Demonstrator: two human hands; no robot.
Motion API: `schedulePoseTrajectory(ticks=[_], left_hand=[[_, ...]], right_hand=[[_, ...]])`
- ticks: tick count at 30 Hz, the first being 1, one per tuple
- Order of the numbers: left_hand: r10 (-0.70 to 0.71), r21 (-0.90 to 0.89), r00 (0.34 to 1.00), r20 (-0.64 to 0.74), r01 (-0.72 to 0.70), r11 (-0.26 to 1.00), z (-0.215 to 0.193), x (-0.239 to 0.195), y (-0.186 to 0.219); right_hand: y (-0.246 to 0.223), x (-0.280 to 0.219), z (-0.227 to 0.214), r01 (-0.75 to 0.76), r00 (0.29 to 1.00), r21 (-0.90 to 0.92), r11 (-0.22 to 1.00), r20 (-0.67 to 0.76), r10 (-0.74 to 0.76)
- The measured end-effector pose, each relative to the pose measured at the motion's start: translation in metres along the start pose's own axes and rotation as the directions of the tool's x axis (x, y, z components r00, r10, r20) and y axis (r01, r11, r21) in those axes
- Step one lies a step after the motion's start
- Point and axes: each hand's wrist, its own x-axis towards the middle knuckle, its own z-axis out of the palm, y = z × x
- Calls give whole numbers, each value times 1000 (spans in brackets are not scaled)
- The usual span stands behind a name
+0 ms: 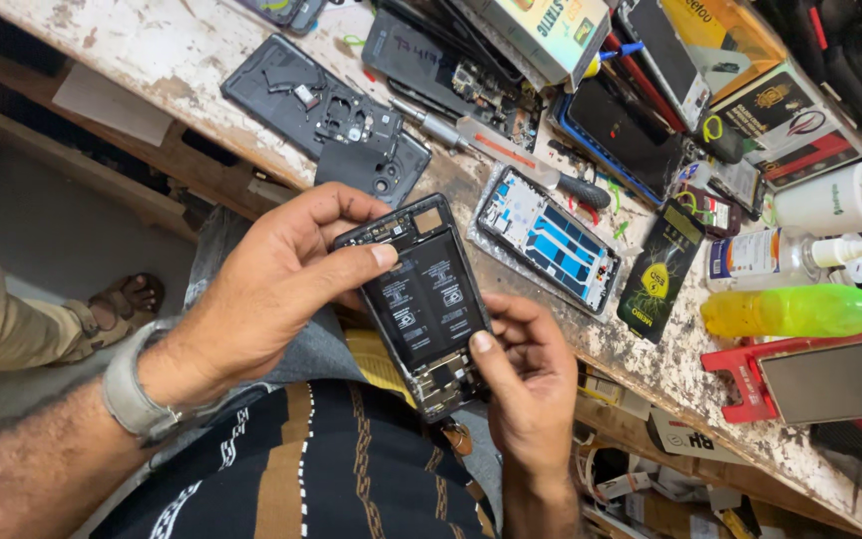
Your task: The person reassembles a disassembled smartphone, using a screwdriver to secure internal components and applying adhesive tape to the battery area. The device is held and manipulated throughout the process.
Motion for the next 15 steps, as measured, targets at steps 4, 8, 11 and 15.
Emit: schedulePoseTrajectory(ticks=[4,8,11,15], left_hand=[[4,-75,997,-81,-10,997,5,-2,-6],[79,-64,989,-122,-88,994,18,-6,-15],[140,-13,984,-107,-142,990,28,-7,-20],[177,2,971,-163,-179,984,34,-10,-23]], right_hand=[[4,-2,3,-14,1000,-5,1000,5,14],[4,-1,9,-31,999,35,999,12,31],[2,-1,16,-33,999,34,999,44,32],[2,-9,26,-32,993,48,998,118,27]])
